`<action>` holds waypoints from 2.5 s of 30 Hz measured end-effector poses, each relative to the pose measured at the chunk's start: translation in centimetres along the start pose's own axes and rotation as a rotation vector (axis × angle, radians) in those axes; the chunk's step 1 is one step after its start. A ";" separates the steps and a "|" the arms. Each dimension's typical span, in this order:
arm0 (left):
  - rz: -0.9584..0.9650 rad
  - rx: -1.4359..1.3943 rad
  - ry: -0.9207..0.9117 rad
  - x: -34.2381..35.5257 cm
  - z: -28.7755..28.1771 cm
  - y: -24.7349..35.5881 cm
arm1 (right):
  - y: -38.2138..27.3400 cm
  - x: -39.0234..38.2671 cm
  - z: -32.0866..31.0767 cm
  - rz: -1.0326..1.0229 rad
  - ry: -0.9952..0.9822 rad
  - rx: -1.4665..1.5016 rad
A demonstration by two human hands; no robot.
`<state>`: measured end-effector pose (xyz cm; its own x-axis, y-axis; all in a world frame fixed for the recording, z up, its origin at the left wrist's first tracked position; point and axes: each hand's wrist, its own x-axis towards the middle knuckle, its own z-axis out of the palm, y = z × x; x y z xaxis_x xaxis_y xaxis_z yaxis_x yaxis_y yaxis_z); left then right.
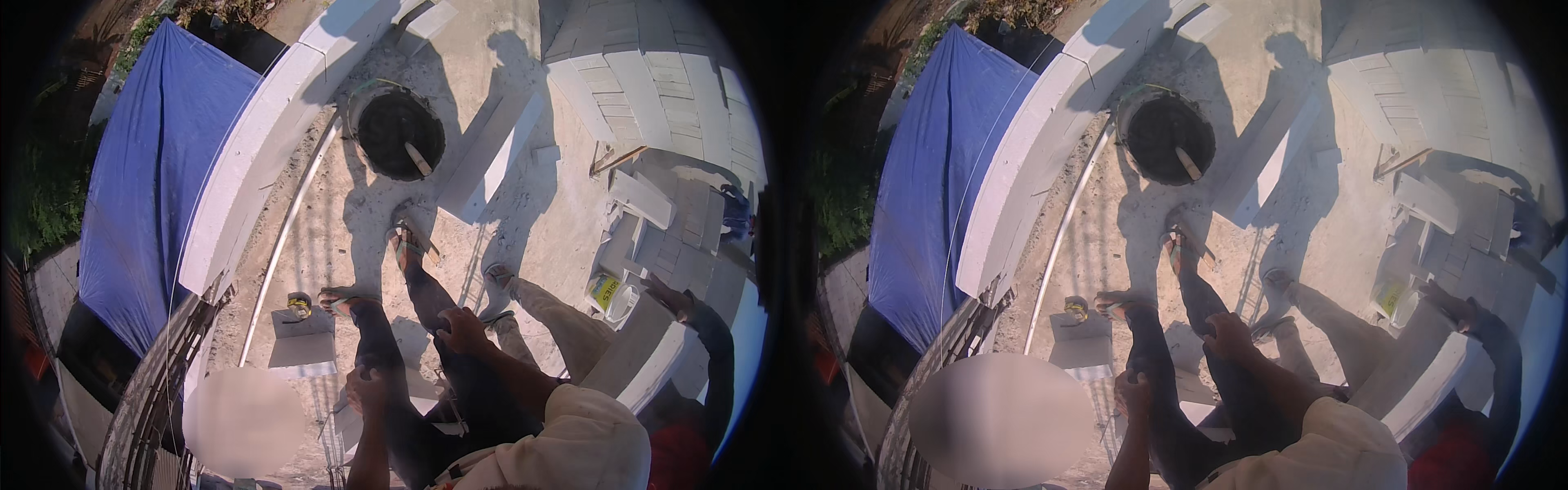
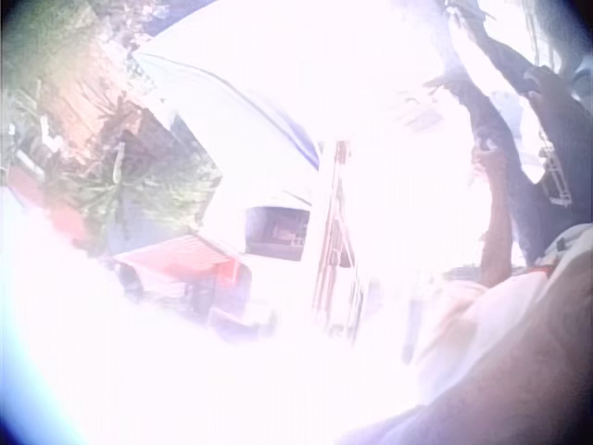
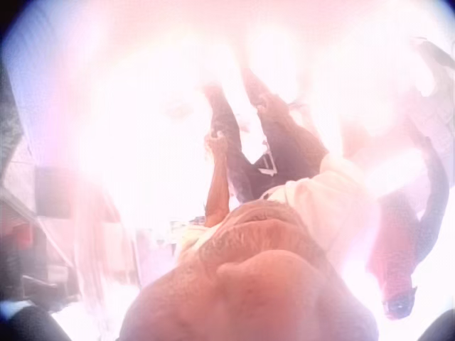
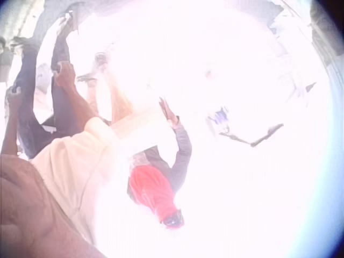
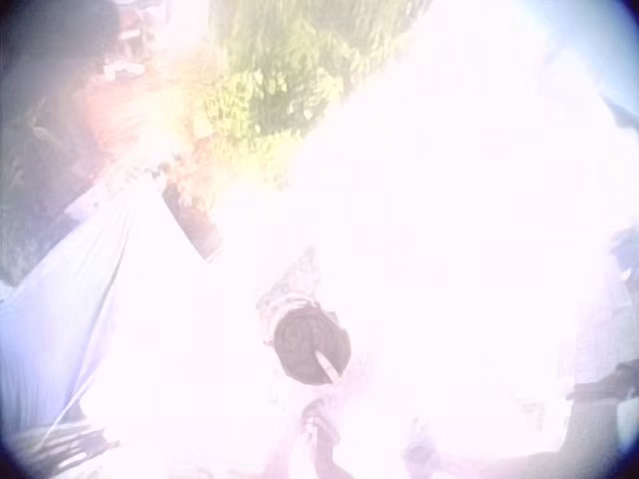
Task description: The person installs white rectangular tiles onto a concrete ledge on a rooftop. They use a trowel to apply mortar from a bucket, a hammer to tap tiles into place, and a tape measure to check dimensions. The person repeatedly scoops mortar, spreads it, places tiles, and adjusts them.
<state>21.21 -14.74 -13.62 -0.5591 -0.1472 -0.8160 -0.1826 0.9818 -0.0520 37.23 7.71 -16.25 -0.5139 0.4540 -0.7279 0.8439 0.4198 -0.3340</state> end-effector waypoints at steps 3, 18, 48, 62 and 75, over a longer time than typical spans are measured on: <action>0.123 -0.098 0.007 0.8 0.1 -1.5 | 2.7 0.6 0.2 0.109 0.040 0.209; 0.330 -0.105 -0.219 4.6 -7.8 1.9 | 8.4 19.5 -20.3 0.281 0.239 0.717; -0.032 -0.239 -0.364 3.1 -0.9 5.9 | 7.1 61.4 -42.1 0.248 0.297 1.227; -0.082 -1.209 -0.871 7.4 -7.0 25.7 | -5.7 16.5 -33.0 0.187 -0.153 1.044; -0.034 -1.959 -0.058 6.1 -6.6 7.3 | -24.1 8.9 -17.5 -0.529 -0.382 -0.038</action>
<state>11.12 -9.27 -15.19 -0.5213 -0.1163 -0.8454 -0.7101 -0.4903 0.5053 9.60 15.40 -4.21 -0.7616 -0.1301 -0.6348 0.4823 0.5405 -0.6894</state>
